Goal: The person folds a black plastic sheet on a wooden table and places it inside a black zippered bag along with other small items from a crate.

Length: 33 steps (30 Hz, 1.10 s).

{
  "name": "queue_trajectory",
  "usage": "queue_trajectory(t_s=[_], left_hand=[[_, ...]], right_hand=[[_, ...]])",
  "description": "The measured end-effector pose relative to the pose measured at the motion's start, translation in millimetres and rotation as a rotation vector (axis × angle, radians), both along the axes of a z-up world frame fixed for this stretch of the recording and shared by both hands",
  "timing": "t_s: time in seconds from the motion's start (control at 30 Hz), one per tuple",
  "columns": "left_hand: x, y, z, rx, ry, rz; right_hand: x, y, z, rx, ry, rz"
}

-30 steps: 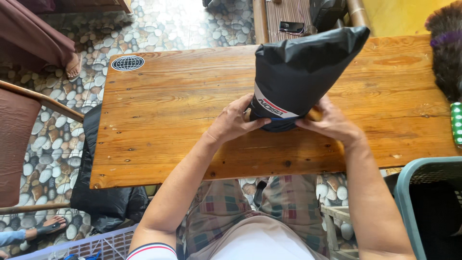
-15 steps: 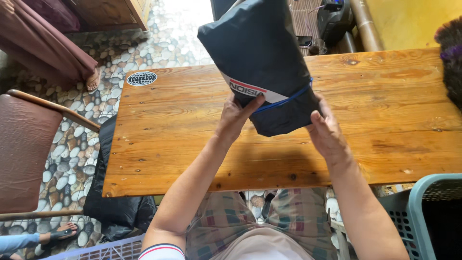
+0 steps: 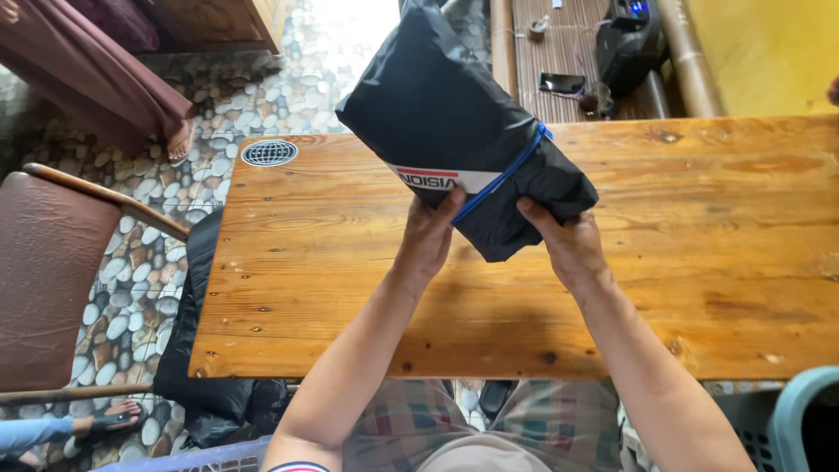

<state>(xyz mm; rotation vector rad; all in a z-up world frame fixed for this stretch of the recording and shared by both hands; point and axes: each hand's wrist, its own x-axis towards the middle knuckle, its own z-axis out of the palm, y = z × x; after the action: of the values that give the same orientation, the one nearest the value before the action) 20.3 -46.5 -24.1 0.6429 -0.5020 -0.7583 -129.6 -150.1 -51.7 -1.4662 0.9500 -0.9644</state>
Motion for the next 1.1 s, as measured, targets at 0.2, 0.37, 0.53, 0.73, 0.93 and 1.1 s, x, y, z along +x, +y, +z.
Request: queue_trajectory(t_s=[0.2,0.37,0.53,0.73,0.93,1.1], left_hand=[[24,-6,-36,0.060,-0.033,0.101],[4,-1,-14,0.179,-0.058,0.100],[-11,0,-6,0.237,-0.076,0.071],[-9,9,13,0.264,-0.043,0.093],[-3,13,23,0.262,0.041,0.116],[-14,12,18,0.380,-0.064,0.033]], right_hand=[[26,25,33,0.071,-0.247,0.203],[26,15,10,0.020,-0.296,0.099],[29,24,23,0.021,-0.364,0.044],[23,26,20,0.075,-0.368,0.063],[6,2,-43,0.202,-0.381,0.191],[21,24,2,0.057,-0.340,0.064]])
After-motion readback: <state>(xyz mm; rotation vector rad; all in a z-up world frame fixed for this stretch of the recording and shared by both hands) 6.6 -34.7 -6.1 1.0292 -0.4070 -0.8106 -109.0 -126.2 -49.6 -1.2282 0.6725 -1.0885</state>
